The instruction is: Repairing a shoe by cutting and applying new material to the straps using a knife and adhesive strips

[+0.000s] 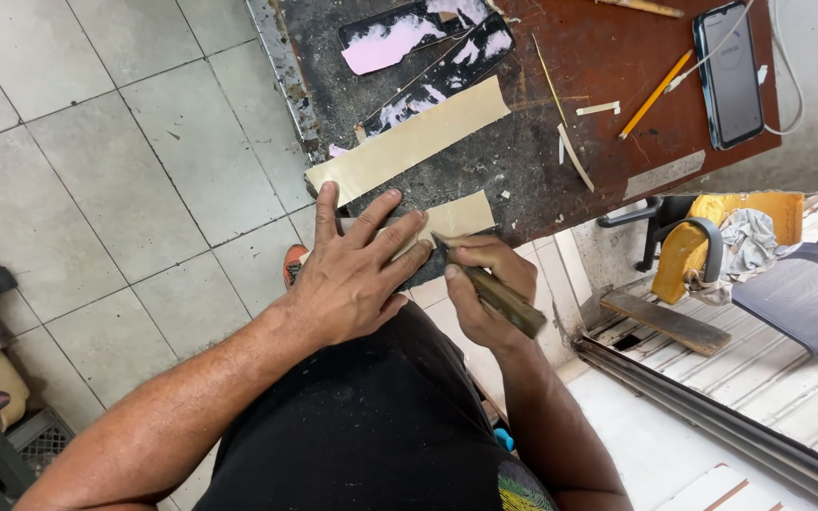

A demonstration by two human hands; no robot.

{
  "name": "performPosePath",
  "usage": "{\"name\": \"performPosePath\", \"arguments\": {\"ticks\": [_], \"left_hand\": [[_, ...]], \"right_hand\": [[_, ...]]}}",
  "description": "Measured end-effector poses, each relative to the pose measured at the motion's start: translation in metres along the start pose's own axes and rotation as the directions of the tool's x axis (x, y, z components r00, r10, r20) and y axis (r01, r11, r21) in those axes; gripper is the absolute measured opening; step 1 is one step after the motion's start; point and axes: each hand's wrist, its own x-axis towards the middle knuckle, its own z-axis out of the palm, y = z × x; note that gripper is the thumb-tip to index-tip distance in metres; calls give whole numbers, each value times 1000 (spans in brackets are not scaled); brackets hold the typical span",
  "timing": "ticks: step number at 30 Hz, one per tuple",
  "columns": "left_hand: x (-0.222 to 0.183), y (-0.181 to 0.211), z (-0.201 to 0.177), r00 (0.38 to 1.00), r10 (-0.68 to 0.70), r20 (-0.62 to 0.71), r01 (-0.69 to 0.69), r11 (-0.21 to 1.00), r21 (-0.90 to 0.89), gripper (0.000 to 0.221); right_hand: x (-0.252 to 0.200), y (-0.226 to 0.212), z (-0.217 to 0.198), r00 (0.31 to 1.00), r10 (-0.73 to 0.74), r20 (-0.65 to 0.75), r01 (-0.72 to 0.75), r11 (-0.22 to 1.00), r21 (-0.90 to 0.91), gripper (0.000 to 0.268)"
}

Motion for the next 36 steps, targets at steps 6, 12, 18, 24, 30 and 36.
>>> {"name": "performPosePath", "arguments": {"ticks": [6,12,18,24,30,36], "left_hand": [[-1,-3,2,1000,-10,-2,10,998,-54,67],[-1,-6,4,1000,-7,9,7,998,-66,69],[-1,-7,7,1000,-10,-9,9,997,-81,70],[-1,-8,8,1000,-6,-12,5,997,-82,72],[-1,-9,8,1000,-6,-16,5,996,-91,76],[-1,-9,8,1000,-7,-13,6,996,-92,76]], "right_hand": [[6,-7,5,1000,2,-14,-3,995,-100,8],[4,0,7,1000,-1,-19,-1,993,-117,10],[8,0,7,1000,23,-3,-23,995,-98,7],[9,-2,7,999,31,9,-30,992,-119,8],[9,-1,7,1000,21,22,-18,991,-134,7],[10,-2,7,999,30,29,-26,992,-127,7]]}}
